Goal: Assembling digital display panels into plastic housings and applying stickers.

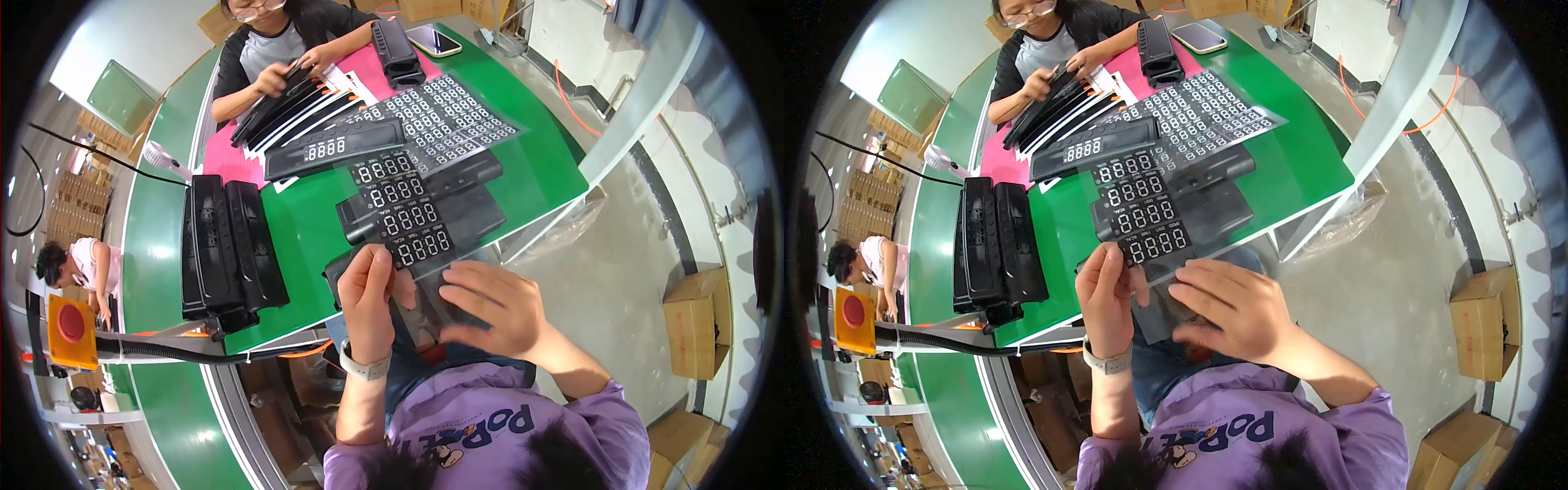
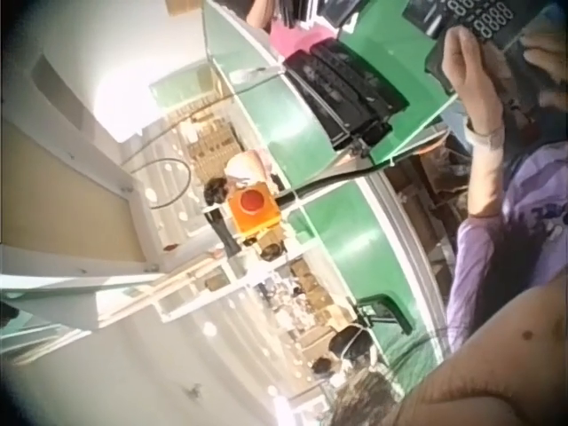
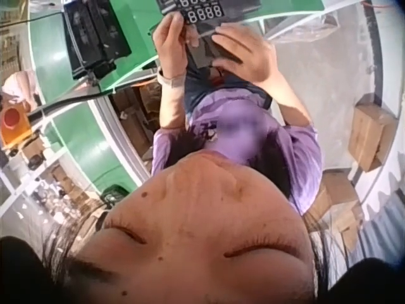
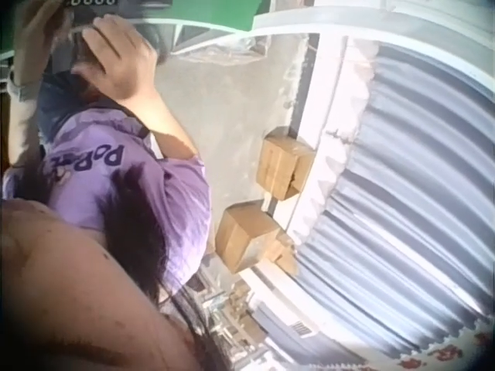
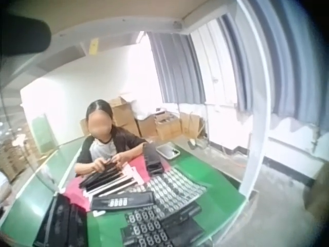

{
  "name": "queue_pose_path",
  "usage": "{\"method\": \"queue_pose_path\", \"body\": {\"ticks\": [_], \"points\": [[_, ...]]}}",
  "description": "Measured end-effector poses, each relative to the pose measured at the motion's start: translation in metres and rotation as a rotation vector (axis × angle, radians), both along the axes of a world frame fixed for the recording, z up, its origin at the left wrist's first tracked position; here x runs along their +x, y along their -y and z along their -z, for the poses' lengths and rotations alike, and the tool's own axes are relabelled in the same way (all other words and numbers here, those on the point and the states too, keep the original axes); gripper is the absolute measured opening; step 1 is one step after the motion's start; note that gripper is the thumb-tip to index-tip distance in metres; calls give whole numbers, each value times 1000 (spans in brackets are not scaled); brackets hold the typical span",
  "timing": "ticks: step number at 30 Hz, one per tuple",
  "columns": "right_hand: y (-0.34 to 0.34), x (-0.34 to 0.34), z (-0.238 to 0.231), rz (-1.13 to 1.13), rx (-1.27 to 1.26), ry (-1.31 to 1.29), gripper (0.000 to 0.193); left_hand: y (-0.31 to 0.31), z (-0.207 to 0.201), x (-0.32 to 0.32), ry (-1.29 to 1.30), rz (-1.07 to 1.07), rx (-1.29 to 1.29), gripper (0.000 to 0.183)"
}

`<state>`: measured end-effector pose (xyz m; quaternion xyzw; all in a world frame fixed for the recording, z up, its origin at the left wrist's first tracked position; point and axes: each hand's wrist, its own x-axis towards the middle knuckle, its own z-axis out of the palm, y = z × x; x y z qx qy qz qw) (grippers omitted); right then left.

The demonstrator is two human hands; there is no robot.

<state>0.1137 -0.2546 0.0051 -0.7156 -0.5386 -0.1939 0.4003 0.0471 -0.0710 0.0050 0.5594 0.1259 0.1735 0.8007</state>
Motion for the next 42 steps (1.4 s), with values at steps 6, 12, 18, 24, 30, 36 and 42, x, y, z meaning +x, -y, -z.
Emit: {"method": "queue_pose_path", "body": {"ticks": [6,12,18,24,30,36,42], "points": [[8,-13,-31,89,37,-552,66,14,-10,-16,39,274,359,20],[4,-28,-26,-23,37,-781,57,37,-13,-10,233,292,518,15],[4,-33,-17,-63,231,-1129,42,48,-17,-18,-29,229,495,12],[7,-30,-13,-94,311,-1180,24,46,-14,-19,21,288,622,14],[8,-23,4,-145,323,-1263,24,44,-4,-23,76,281,500,20],[12,9,19,312,532,-839,24,24,-11,-28,36,134,349,29],[56,52,-7,362,1038,-809,25,-89,-20,-27,7,-524,405,24]]}}
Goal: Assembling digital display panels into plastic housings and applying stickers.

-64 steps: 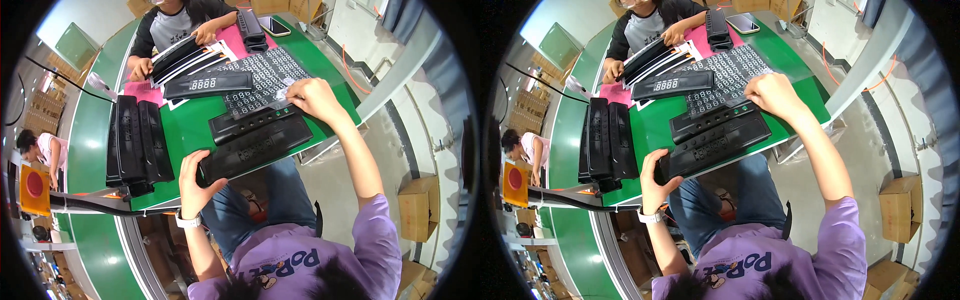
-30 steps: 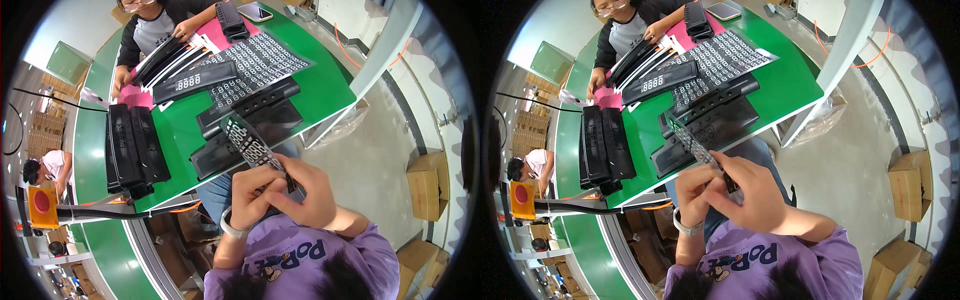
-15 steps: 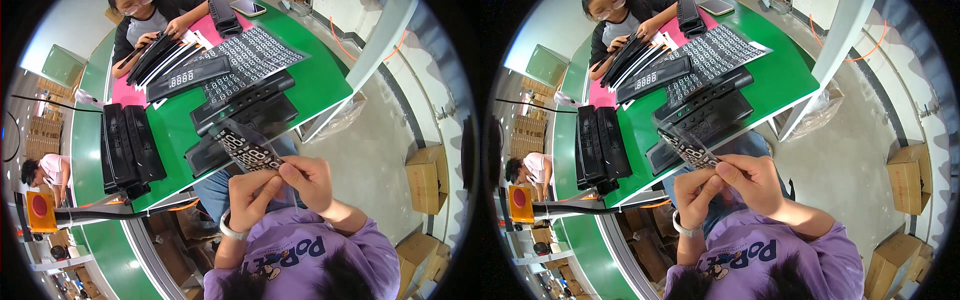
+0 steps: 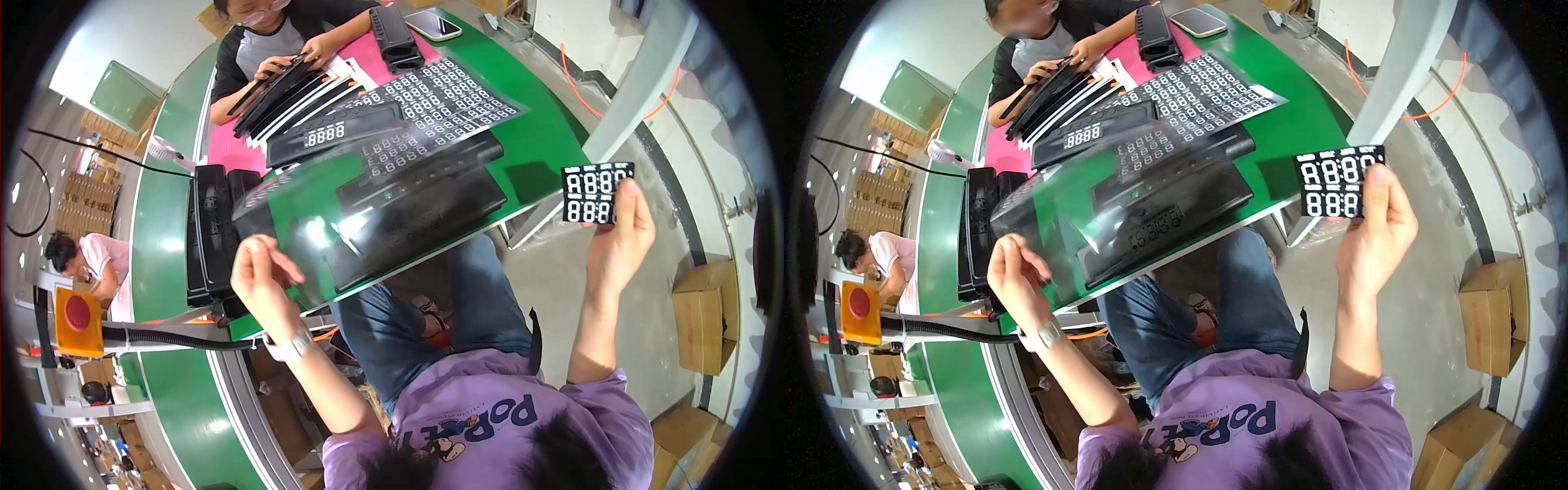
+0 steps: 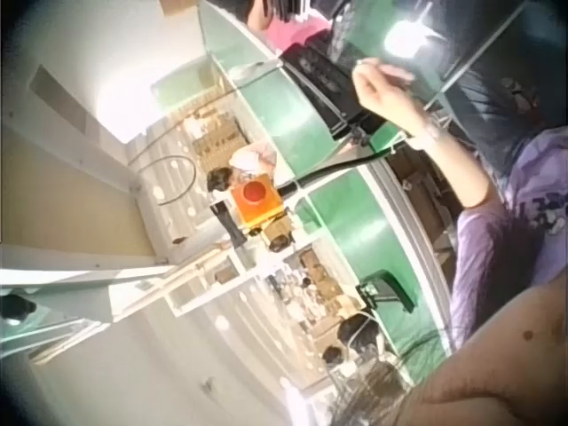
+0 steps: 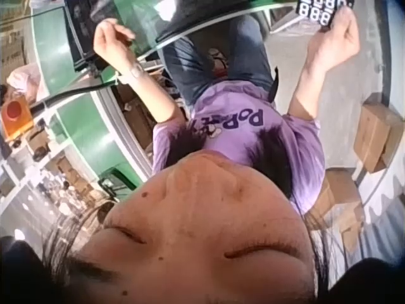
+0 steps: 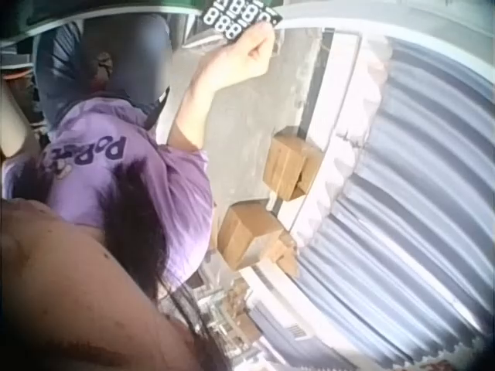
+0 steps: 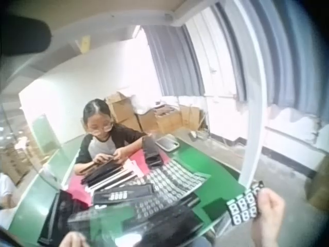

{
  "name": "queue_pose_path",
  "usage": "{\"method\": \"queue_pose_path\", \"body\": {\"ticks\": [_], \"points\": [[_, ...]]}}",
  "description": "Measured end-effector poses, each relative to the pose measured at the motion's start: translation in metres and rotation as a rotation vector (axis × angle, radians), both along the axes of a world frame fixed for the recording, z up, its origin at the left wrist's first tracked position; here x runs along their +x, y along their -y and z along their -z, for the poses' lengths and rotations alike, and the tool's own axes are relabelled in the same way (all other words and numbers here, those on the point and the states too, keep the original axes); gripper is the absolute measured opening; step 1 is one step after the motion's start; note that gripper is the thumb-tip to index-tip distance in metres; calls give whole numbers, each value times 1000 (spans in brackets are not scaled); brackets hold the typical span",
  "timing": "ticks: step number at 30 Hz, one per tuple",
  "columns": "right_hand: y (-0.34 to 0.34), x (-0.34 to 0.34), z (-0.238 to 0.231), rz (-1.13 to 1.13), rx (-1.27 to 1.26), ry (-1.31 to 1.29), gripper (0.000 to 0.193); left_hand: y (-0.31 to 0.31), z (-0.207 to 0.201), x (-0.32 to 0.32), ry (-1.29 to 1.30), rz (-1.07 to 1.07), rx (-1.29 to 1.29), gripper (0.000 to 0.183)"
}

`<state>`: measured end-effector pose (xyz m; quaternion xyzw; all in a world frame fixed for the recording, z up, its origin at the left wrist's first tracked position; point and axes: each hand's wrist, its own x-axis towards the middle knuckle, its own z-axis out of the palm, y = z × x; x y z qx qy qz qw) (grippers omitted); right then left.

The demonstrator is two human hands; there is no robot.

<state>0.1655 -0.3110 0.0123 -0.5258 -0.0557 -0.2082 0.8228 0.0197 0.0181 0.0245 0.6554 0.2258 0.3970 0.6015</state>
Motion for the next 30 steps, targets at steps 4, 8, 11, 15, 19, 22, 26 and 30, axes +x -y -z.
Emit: {"method": "queue_pose_path", "body": {"ticks": [4,8,11,15,19,22,26,30], "points": [[-3,-11,15,-22,-156,65,22,-50,27,9,-108,-233,83,26],[-13,-23,24,48,-487,101,24,-39,29,14,-576,-408,434,29],[-19,-33,15,-13,-631,177,17,-31,32,9,-654,-648,887,40],[-27,-32,15,-83,-666,258,17,7,13,15,-360,-760,1323,23],[-39,-36,10,-160,-734,678,22,76,7,-10,-188,296,106,19],[-52,-41,12,-201,-830,1106,16,108,12,-18,-127,699,-491,32],[-64,-46,15,-203,-830,1231,17,107,23,-15,-167,654,-399,21],[-66,-42,25,-133,-820,1241,22,105,30,-18,64,228,-399,14]]}}
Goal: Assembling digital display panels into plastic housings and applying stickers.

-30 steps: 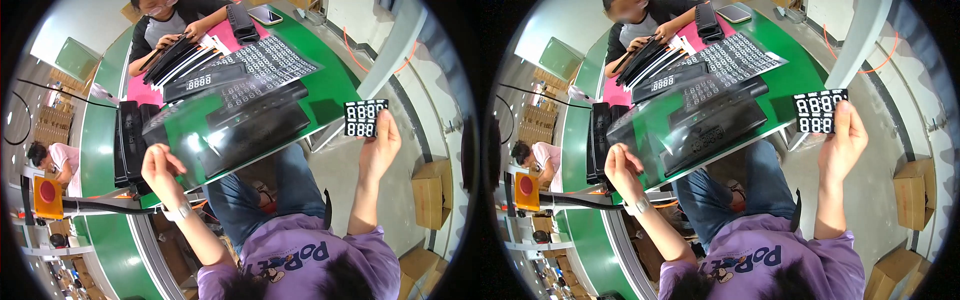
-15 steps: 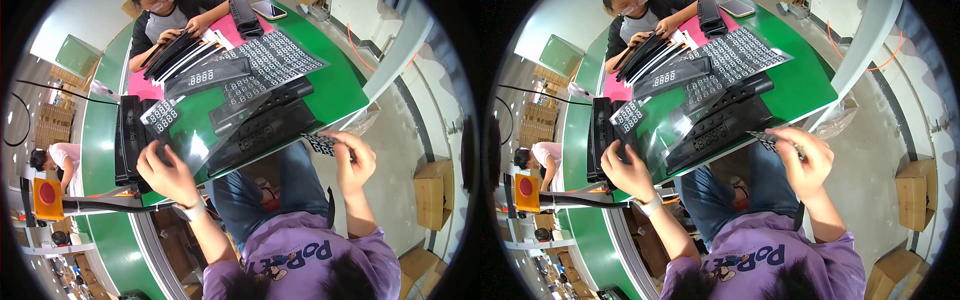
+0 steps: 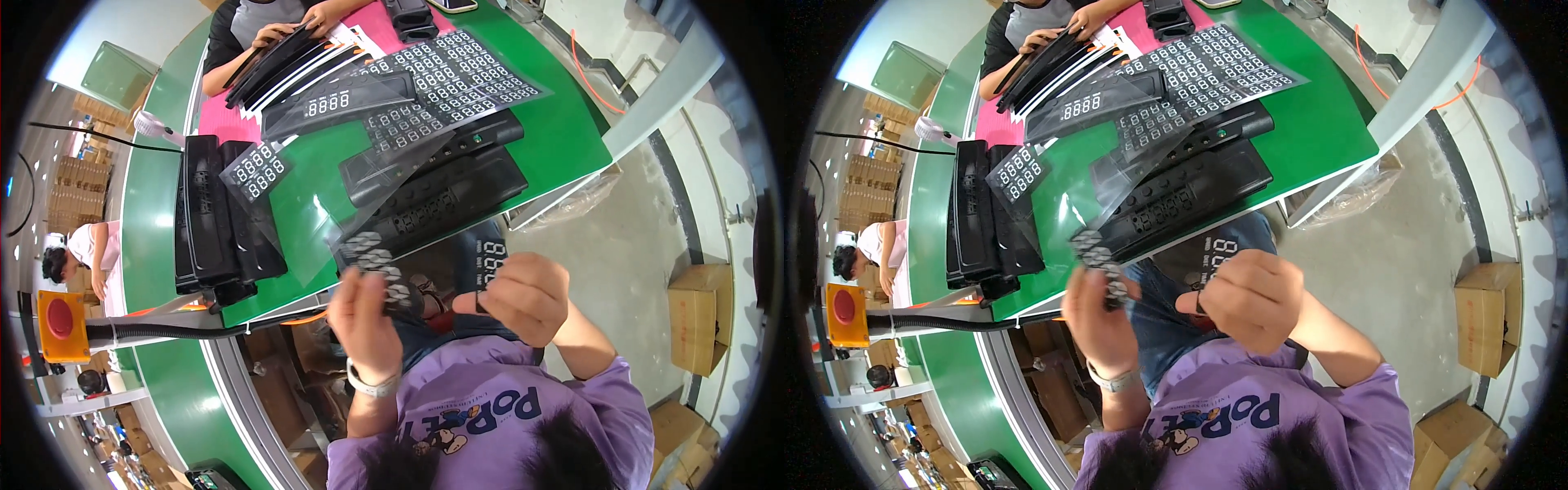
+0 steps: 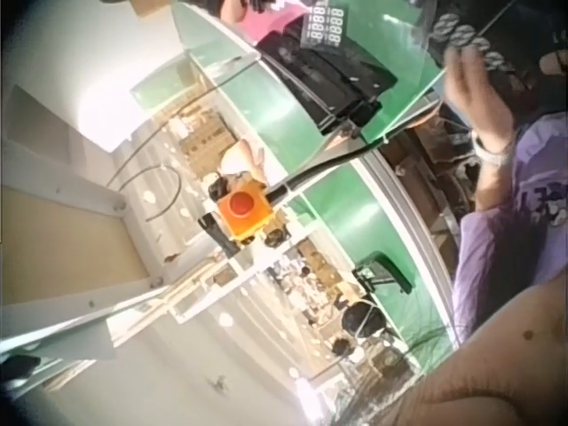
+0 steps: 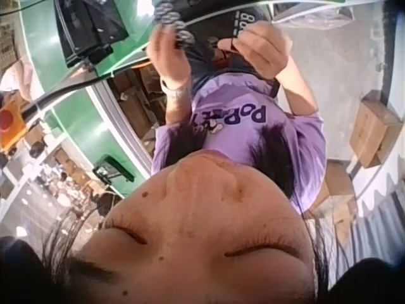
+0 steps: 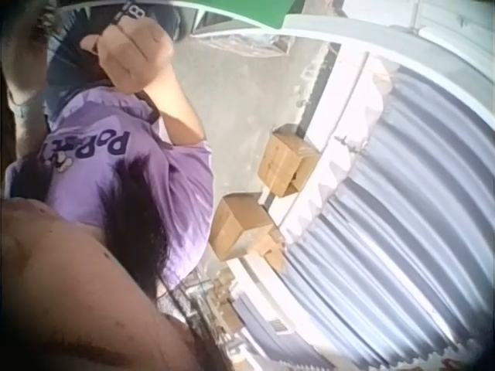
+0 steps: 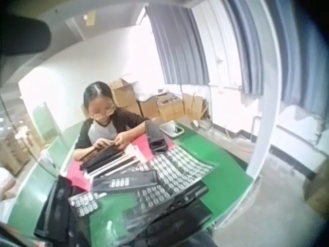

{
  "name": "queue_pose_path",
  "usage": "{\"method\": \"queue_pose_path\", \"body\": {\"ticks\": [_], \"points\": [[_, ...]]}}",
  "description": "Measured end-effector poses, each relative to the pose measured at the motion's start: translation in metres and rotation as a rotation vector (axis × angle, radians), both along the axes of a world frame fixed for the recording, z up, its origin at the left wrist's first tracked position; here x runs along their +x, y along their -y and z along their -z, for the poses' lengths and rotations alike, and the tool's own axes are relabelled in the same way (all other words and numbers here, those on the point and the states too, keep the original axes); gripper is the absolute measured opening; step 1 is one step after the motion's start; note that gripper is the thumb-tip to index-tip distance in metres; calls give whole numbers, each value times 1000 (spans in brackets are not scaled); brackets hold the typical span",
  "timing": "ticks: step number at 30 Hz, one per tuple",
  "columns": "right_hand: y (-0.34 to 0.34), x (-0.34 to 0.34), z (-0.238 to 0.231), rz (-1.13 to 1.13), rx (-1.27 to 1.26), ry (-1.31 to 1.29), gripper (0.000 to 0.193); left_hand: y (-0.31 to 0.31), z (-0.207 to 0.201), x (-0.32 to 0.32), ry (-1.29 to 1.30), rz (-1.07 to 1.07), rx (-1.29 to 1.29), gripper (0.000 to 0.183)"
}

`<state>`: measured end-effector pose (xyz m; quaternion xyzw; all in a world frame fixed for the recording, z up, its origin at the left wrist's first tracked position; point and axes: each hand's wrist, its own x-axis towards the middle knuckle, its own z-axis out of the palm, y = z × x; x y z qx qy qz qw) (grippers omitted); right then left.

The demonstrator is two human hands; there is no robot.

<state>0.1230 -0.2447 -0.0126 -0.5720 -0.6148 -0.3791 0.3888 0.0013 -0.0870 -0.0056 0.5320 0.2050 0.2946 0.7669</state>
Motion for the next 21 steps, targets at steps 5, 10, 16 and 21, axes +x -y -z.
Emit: {"method": "queue_pose_path", "body": {"ticks": [5,10,16,21], "points": [[-1,-13,11,76,162,14,26,-1,4,5,55,158,-113,20],[-9,-19,14,1,99,48,12,17,2,6,-36,376,-116,48],[-14,-29,13,-77,-257,-131,15,20,11,4,-132,64,291,61],[2,-32,-2,-53,-249,-643,24,1,12,-14,-60,105,450,59]]}}
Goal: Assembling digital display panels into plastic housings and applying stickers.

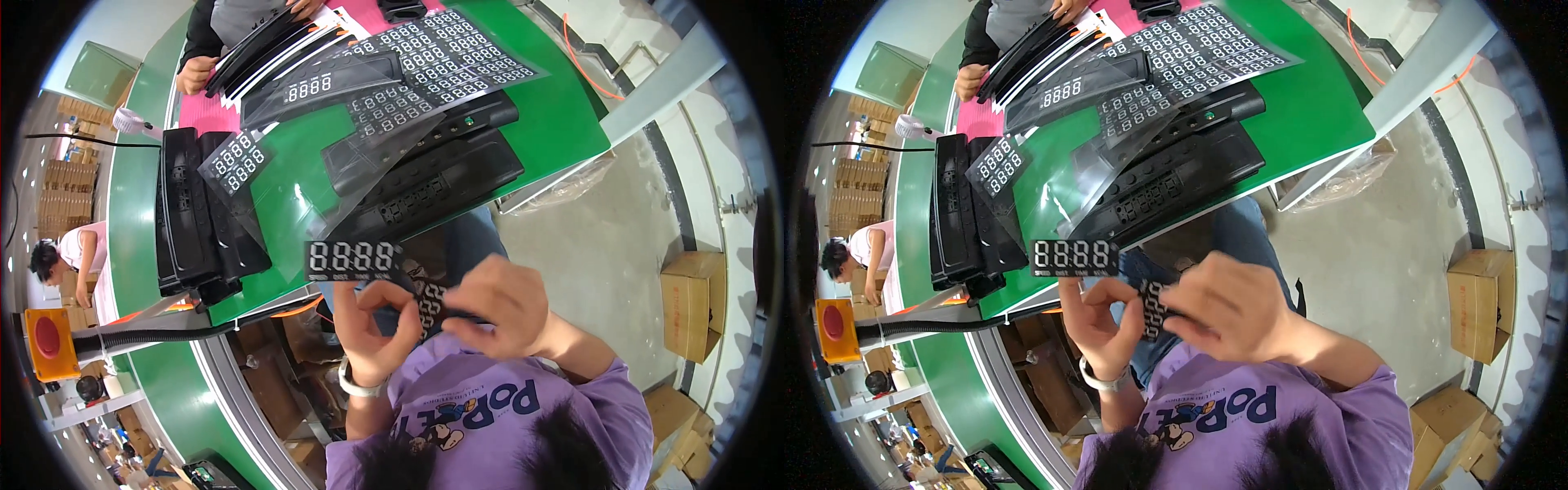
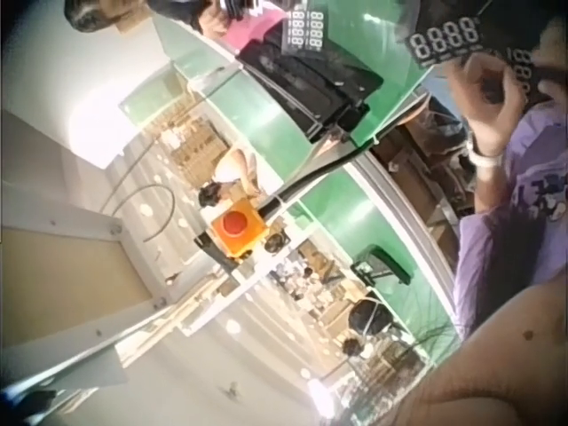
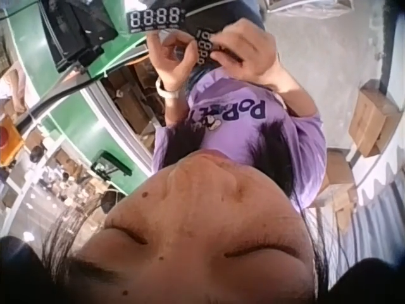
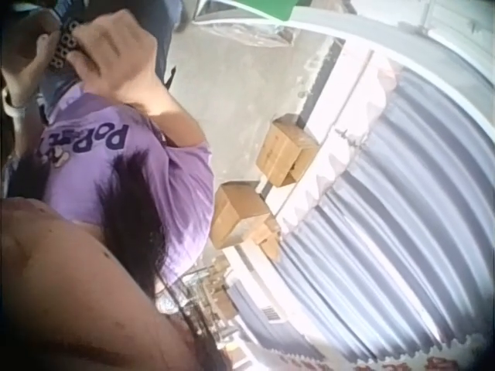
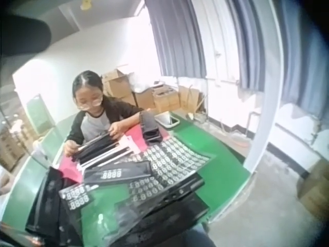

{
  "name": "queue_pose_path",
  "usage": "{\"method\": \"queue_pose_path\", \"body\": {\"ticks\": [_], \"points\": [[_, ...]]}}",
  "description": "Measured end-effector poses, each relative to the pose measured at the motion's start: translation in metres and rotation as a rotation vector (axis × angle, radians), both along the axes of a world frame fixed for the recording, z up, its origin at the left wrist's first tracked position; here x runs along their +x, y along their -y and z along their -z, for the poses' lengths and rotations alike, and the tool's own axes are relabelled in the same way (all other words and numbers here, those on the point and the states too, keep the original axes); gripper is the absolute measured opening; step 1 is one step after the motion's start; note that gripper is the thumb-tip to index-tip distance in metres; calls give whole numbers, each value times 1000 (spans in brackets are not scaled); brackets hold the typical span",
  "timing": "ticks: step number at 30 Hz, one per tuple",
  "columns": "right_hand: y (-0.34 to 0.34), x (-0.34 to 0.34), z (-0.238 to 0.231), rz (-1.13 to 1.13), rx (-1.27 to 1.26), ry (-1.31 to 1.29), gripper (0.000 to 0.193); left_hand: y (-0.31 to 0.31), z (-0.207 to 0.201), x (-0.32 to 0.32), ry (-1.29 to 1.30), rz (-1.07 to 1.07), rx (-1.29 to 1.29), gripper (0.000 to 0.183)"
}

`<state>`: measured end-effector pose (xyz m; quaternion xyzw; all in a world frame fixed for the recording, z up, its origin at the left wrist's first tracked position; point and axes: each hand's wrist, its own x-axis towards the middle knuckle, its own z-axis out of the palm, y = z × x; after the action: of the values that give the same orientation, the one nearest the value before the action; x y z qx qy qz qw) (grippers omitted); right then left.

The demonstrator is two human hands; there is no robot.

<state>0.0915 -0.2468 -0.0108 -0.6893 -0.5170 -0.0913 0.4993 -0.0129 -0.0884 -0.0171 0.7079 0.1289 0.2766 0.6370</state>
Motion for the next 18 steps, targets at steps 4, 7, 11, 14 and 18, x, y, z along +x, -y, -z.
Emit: {"method": "queue_pose_path", "body": {"ticks": [4,7,11,14,18], "points": [[6,12,-10,-150,-192,-502,26,-4,3,-3,-39,174,234,37],[7,16,-10,-195,-271,-546,18,-3,3,-2,-57,210,339,28],[8,24,-11,-109,-262,-616,12,-5,-1,5,-69,73,484,28],[2,40,-10,133,-31,-688,4,-4,10,9,-68,-144,409,25],[-18,68,-18,182,112,-896,5,-17,30,27,164,-435,444,18]]}}
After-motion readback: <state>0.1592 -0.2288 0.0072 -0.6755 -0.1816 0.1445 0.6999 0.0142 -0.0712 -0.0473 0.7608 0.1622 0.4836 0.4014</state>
